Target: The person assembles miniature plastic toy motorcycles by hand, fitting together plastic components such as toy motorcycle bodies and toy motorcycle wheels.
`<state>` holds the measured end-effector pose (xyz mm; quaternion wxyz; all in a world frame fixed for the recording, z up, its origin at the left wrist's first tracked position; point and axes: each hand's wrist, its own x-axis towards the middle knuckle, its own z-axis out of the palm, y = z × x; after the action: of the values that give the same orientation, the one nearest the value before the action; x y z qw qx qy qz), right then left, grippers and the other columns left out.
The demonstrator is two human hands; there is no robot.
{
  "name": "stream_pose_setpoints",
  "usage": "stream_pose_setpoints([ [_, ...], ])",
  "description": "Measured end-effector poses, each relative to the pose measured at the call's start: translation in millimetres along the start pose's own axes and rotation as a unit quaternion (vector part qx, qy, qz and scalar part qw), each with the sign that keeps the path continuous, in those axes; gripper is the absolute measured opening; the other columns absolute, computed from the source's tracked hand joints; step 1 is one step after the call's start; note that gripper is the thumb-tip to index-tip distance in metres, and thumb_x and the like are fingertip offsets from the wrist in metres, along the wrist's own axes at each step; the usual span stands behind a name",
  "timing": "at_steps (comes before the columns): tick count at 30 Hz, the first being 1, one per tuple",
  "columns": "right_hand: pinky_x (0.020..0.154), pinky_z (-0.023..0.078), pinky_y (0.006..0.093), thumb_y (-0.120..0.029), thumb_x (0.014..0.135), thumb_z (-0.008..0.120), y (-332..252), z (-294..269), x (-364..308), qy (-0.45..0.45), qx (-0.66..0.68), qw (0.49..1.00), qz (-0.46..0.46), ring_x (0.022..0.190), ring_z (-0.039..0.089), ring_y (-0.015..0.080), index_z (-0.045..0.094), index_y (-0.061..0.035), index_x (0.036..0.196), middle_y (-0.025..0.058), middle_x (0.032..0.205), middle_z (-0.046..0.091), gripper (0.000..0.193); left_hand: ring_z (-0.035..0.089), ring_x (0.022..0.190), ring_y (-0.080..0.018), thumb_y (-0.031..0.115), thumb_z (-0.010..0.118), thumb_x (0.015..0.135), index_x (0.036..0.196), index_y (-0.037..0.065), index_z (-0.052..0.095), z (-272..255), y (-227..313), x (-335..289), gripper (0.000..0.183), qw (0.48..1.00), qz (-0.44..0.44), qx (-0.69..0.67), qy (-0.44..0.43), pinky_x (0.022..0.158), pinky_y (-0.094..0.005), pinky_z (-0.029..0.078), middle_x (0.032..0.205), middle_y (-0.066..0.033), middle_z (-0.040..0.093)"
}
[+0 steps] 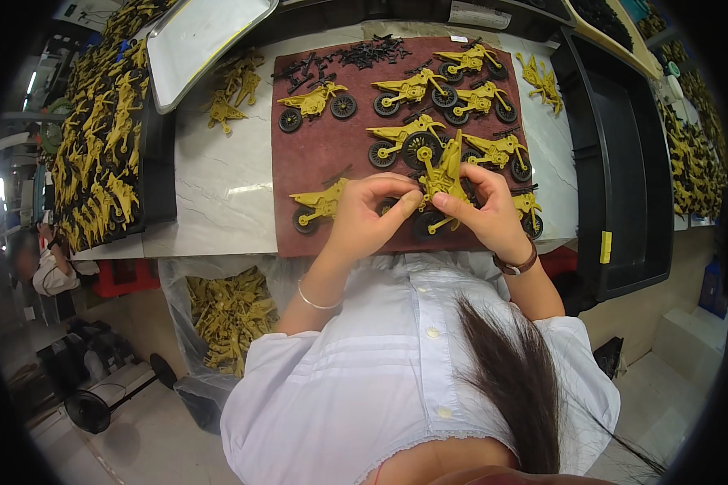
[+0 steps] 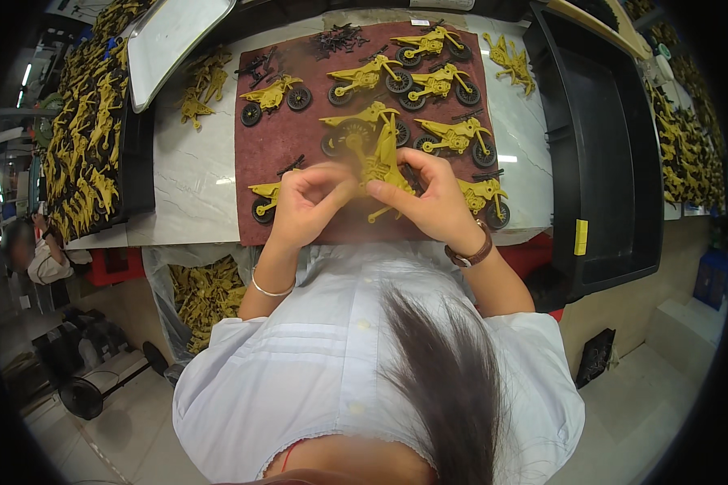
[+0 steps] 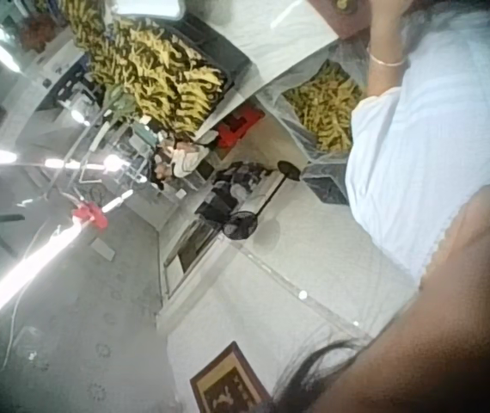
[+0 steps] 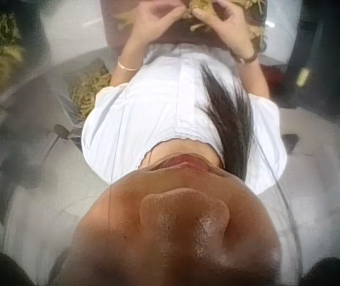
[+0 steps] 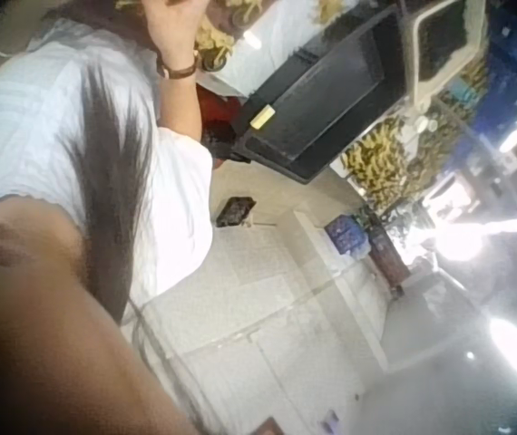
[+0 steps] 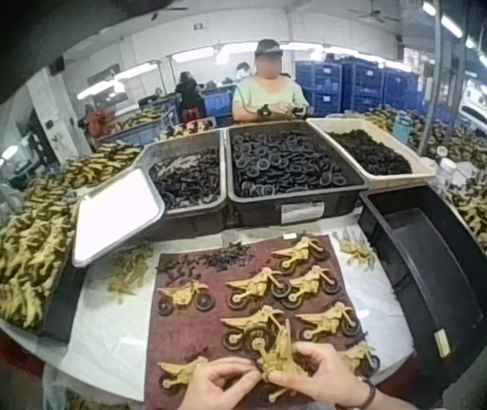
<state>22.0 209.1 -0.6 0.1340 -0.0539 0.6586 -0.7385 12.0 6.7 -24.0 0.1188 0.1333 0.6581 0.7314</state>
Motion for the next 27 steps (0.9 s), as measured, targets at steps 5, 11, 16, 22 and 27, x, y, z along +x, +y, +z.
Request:
stream_pose_setpoints([
  [5, 0.074, 0.05, 0.022, -0.011, 0.084, 0.072, 0.9, 2.2, 1.0, -0.003, -0.006, 1.0, -0.028, 0.085, 0.06, 0.0065, 0.062, 0.0018, 0.108, 0.003, 0.097, 0.067, 0.029, 0.063, 0.082, -0.013, 0.002, 0.067, 0.083, 0.091, -0.007, 0.069, 0.9, 1.7, -0.2, 0.012, 1.0, -0.008, 0.021, 0.015, 0.076, -0.0262, 0.05, 0.09, -0.0107, 0.069],
  [11, 0.075, 0.05, 0.0228, -0.011, 0.084, 0.072, 0.8, 3.3, 0.9, 0.001, -0.04, 0.998, -0.045, 0.086, 0.059, 0.0069, 0.062, 0.0027, 0.107, 0.0033, 0.097, 0.066, 0.029, 0.062, 0.082, -0.0127, 0.001, 0.066, 0.084, 0.09, -0.008, 0.069, -0.2, 5.8, -0.6, 0.011, 0.999, -0.019, -0.038, 0.012, 0.075, -0.0257, 0.05, 0.09, -0.0107, 0.069],
  [16, 0.077, 0.05, 0.023, -0.01, 0.084, 0.072, -0.1, 4.3, 0.2, -0.003, -0.023, 0.999, -0.041, 0.089, 0.059, 0.0069, 0.062, 0.0028, 0.109, 0.0039, 0.099, 0.066, 0.03, 0.062, 0.083, -0.0128, -0.001, 0.066, 0.084, 0.09, -0.008, 0.069, -1.1, 6.7, -1.1, 0.01, 1.0, -0.015, -0.023, 0.002, 0.076, -0.0263, 0.05, 0.09, -0.0113, 0.068],
  [22, 0.079, 0.05, 0.024, -0.01, 0.085, 0.071, -1.7, 6.0, -0.9, -0.012, -0.043, 0.998, -0.038, 0.089, 0.059, 0.0071, 0.062, 0.0027, 0.109, 0.0039, 0.099, 0.066, 0.029, 0.062, 0.083, -0.0129, -0.001, 0.066, 0.083, 0.089, -0.008, 0.069, -1.7, 5.6, -2.3, 0.009, 0.997, -0.02, -0.07, -0.003, 0.076, -0.0267, 0.05, 0.089, -0.0108, 0.068],
  [27, 0.077, 0.05, 0.0238, -0.01, 0.085, 0.071, -1.9, 8.1, -1.7, -0.004, -0.054, 0.998, -0.042, 0.086, 0.059, 0.0069, 0.062, 0.0028, 0.108, 0.0036, 0.097, 0.066, 0.028, 0.062, 0.079, -0.0118, 0.004, 0.069, 0.084, 0.086, -0.006, 0.07, 3.7, 10.5, -3.0, 0.01, 0.999, -0.012, -0.023, 0.028, 0.072, -0.0256, 0.049, 0.085, -0.0095, 0.068],
])
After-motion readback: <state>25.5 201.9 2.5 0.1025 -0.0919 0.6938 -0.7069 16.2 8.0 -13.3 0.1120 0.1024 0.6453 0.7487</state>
